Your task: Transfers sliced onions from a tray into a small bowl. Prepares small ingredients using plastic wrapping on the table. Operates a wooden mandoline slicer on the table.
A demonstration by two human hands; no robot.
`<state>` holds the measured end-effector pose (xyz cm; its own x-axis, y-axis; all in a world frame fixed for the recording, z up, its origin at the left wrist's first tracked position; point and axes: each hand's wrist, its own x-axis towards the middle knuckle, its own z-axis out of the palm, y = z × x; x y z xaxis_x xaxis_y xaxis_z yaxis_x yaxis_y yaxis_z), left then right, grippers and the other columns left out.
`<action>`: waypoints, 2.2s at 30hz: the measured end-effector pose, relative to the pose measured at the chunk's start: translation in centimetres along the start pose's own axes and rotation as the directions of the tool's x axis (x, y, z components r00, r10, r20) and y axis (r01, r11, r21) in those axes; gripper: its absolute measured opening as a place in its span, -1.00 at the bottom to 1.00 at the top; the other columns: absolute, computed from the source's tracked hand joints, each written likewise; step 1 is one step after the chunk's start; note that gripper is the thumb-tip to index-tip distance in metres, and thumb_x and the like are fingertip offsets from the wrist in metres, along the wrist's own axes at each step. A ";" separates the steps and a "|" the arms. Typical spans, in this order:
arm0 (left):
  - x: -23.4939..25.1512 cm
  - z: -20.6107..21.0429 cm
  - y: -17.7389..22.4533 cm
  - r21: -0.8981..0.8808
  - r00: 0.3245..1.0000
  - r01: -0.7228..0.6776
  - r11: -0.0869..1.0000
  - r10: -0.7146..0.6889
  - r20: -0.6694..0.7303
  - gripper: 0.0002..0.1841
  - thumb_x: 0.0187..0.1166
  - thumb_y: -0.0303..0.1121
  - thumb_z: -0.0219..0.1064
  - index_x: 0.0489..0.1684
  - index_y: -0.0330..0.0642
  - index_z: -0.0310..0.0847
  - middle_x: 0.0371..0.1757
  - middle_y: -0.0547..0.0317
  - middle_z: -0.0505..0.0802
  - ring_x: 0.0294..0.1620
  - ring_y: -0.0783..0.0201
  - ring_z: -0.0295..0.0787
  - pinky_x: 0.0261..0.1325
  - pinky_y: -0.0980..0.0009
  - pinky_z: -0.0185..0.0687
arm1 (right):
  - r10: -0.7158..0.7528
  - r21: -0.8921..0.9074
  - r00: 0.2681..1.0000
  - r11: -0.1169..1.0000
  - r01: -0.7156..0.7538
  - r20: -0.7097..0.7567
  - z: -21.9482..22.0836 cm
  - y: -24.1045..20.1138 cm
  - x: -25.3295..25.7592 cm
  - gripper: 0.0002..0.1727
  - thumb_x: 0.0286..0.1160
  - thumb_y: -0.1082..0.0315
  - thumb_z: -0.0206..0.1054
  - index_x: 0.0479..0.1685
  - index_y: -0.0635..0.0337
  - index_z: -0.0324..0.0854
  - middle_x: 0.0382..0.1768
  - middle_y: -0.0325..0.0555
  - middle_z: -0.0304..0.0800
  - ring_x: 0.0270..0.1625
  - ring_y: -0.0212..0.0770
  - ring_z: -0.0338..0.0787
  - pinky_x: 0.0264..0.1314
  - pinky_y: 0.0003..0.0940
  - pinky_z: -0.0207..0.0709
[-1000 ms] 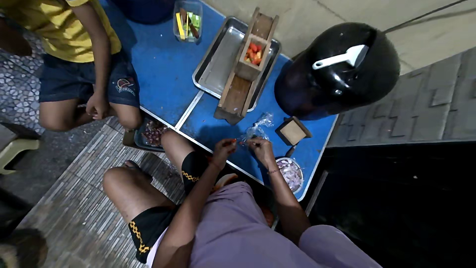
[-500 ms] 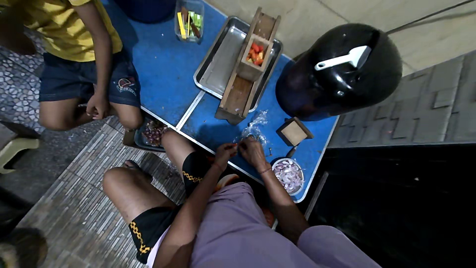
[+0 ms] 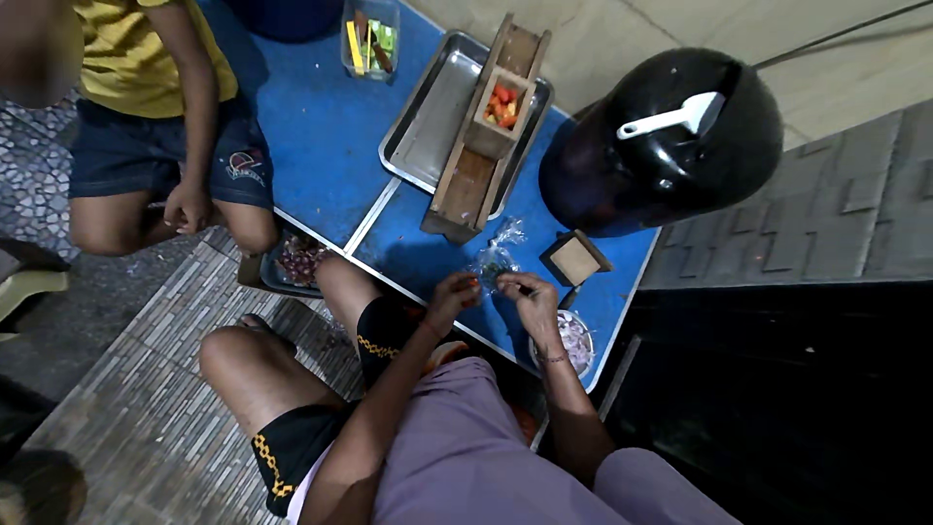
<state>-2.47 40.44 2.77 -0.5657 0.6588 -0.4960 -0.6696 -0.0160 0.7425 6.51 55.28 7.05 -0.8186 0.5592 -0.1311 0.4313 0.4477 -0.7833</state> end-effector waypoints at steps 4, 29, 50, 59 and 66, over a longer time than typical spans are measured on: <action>-0.2 0.9 0.1 0.035 0.998 -0.059 0.998 0.059 -0.015 -0.69 0.54 -0.54 0.43 0.21 -0.36 0.61 -0.09 0.07 0.77 -0.21 0.34 0.75 -0.07 0.40 0.77 | 0.123 0.226 0.991 0.965 -0.133 0.059 1.0 -0.4 -0.4 -0.83 0.57 0.54 0.32 -0.02 0.43 0.77 -0.31 -0.05 0.86 -0.35 -0.40 0.80 -0.14 -0.40 0.75; -0.3 0.8 1.3 0.031 0.996 -0.004 1.000 0.001 0.085 -0.88 0.59 -0.58 0.34 -0.01 -0.36 0.68 -0.24 0.18 0.81 -0.30 0.41 0.75 -0.10 0.45 0.75 | 0.212 0.608 0.938 0.717 -0.341 0.275 0.5 1.3 -0.6 -0.73 0.67 0.51 0.06 -0.14 0.33 0.73 -0.47 -0.28 0.79 -0.45 -0.44 0.73 -0.27 -0.47 0.70; 10.2 7.1 21.6 0.533 0.795 -0.500 0.682 0.605 -0.029 -0.80 0.53 -0.58 0.35 0.06 -0.37 0.71 0.05 -0.04 0.81 0.05 0.26 0.73 0.17 0.29 0.64 | -0.005 0.109 0.999 0.994 0.011 -0.049 -0.4 1.4 -1.6 -0.74 0.63 0.42 0.25 0.03 0.43 0.77 -0.15 0.13 0.88 -0.17 -0.17 0.86 -0.01 -0.25 0.76; 17.1 7.3 23.8 0.700 0.800 -0.418 0.580 0.600 -0.020 -0.69 0.74 -0.44 0.19 0.33 -0.35 0.66 0.31 -0.14 0.79 0.35 0.12 0.71 0.48 0.15 0.53 | 0.006 0.197 0.996 0.980 0.011 -0.089 -1.1 2.0 -2.8 -0.76 0.58 0.43 0.29 -0.01 0.41 0.79 -0.13 0.12 0.90 -0.14 -0.16 0.90 0.03 -0.27 0.79; 17.0 8.0 24.3 0.795 0.876 -0.397 0.460 0.447 0.179 -0.44 0.92 -0.24 -0.15 0.87 -0.23 0.02 0.76 -0.24 0.36 0.75 -0.04 0.33 0.76 0.02 0.20 | -0.053 0.177 0.990 0.981 0.076 -0.129 -1.3 2.9 -2.3 -0.75 0.56 0.42 0.28 -0.06 0.42 0.80 -0.20 0.13 0.89 -0.22 -0.19 0.87 -0.05 -0.34 0.77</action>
<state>-24.50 57.24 15.99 -0.7091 0.7047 -0.0220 0.2990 0.3288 0.8958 10.14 56.22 5.88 -0.7846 0.6199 -0.0099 0.2943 0.3584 -0.8860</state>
